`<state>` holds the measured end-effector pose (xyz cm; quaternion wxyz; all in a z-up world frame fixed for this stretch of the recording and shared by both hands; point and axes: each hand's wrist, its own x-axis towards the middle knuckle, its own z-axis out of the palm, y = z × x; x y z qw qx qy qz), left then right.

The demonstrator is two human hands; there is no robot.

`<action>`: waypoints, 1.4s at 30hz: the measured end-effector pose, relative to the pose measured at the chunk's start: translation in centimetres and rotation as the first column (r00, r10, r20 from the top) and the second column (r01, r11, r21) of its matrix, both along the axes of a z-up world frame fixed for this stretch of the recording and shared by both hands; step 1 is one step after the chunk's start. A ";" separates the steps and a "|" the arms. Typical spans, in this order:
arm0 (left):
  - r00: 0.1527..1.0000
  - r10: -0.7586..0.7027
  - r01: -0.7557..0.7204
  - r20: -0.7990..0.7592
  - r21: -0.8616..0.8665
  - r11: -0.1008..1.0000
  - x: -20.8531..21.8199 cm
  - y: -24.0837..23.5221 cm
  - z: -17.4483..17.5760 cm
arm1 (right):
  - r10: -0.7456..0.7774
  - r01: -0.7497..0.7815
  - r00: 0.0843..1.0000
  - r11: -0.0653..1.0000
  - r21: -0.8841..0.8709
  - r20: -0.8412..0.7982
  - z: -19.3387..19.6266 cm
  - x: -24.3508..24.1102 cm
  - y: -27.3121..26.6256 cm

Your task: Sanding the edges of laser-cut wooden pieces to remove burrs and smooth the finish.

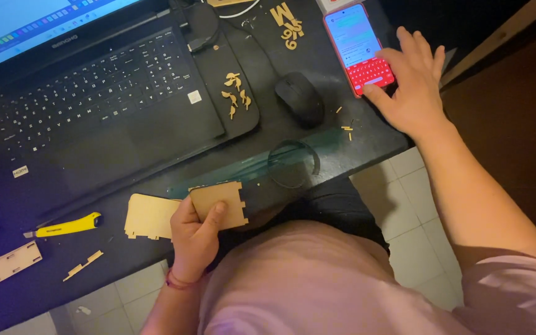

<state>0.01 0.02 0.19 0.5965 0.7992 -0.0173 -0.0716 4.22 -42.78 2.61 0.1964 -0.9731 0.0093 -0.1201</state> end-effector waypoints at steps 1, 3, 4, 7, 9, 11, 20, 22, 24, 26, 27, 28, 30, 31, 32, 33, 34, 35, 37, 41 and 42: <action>1.000 0.000 0.000 -0.001 0.000 1.000 -0.1 -0.2 0.1 | 0.000 0.000 1.000 1.000 0.000 -0.001 0.1 0.0 0.2; 0.998 0.034 -0.038 -0.051 -0.078 0.996 -0.1 -0.5 0.4 | -0.069 0.069 0.998 0.996 0.052 -0.006 0.6 0.0 0.4; 0.998 0.033 -0.037 -0.051 -0.078 0.996 -0.1 -0.5 0.4 | -0.070 0.070 0.998 0.996 0.052 -0.005 0.5 0.0 0.4; 1.000 0.008 -0.009 -0.017 -0.057 0.998 -0.1 -0.2 0.1 | -0.071 0.071 0.997 0.996 0.046 -0.003 0.3 -0.1 0.4; 1.000 -0.007 0.007 0.001 -0.014 1.000 0.0 0.1 -0.3 | -0.076 0.077 0.997 0.997 0.020 -0.025 0.5 0.0 0.6; 1.000 -0.008 0.008 -0.005 -0.015 1.000 0.0 0.1 0.0 | -0.067 0.067 0.997 0.998 0.008 -0.022 0.4 -0.1 0.5; 1.000 0.003 -0.005 -0.025 -0.081 0.997 0.0 -0.5 0.8 | -0.133 0.132 0.982 0.991 -0.015 -0.135 1.7 0.7 1.5; 0.999 0.006 -0.009 -0.033 -0.063 0.998 0.0 -0.3 0.5 | -0.130 0.128 0.982 0.991 -0.028 -0.137 1.3 0.5 1.2; 0.996 0.015 -0.021 -0.089 -0.071 0.997 0.0 -0.2 0.3 | -0.158 0.160 0.986 0.986 0.041 -0.054 1.2 0.3 1.2; 0.998 0.007 -0.010 -0.058 -0.051 0.999 0.1 -0.4 0.9 | -0.163 0.164 0.986 0.986 0.030 -0.035 1.5 0.4 1.6; 1.000 -0.003 0.002 -0.029 -0.028 1.000 0.1 -0.6 1.2 | -0.171 0.171 0.985 0.985 0.022 -0.018 1.7 0.5 1.8; 1.000 -0.004 0.003 -0.027 -0.029 1.000 0.2 -0.6 1.5 | -0.171 0.172 0.985 0.985 0.022 -0.017 2.2 1.5 2.2; 0.999 -0.031 0.032 -0.032 0.008 0.999 0.3 -0.7 2.0 | -0.272 0.258 0.955 0.958 -0.122 -0.121 3.2 3.4 3.1; 0.999 -0.032 0.032 -0.031 0.009 0.999 0.3 -0.9 1.9 | -0.273 0.259 0.955 0.958 -0.121 -0.120 2.9 4.3 3.0; 1.000 -0.023 0.023 -0.014 -0.025 0.999 0.2 -0.9 1.8 | -0.315 0.285 0.935 0.940 -0.187 -0.164 2.5 5.2 3.1; 1.000 -0.014 0.014 0.002 -0.058 0.998 0.1 -0.9 1.7 | -0.360 0.306 0.910 0.918 -0.253 -0.205 2.1 6.3 3.3; 1.000 0.008 -0.009 -0.005 -0.049 0.999 0.1 -1.2 2.2 | -0.337 0.284 0.917 0.927 -0.247 -0.214 2.1 6.8 3.1; 0.998 -0.060 0.064 0.026 -0.164 0.984 0.2 -1.4 2.6 | -0.375 0.287 0.916 0.862 -0.418 -0.144 1.9 7.4 3.1; 0.995 -0.077 0.092 0.067 -0.244 0.965 0.2 -1.3 2.5 | -0.349 0.255 0.935 0.798 -0.546 -0.072 0.4 8.2 2.7; 0.985 -0.102 0.121 0.141 -0.128 0.984 0.3 -0.2 1.6 | -0.292 0.245 0.956 0.800 -0.547 0.000 -2.2 8.9 0.7; 0.992 -0.096 0.105 0.087 -0.104 0.989 0.3 -0.2 1.2 | -0.296 0.257 0.955 0.824 -0.505 0.003 -2.9 8.7 -0.3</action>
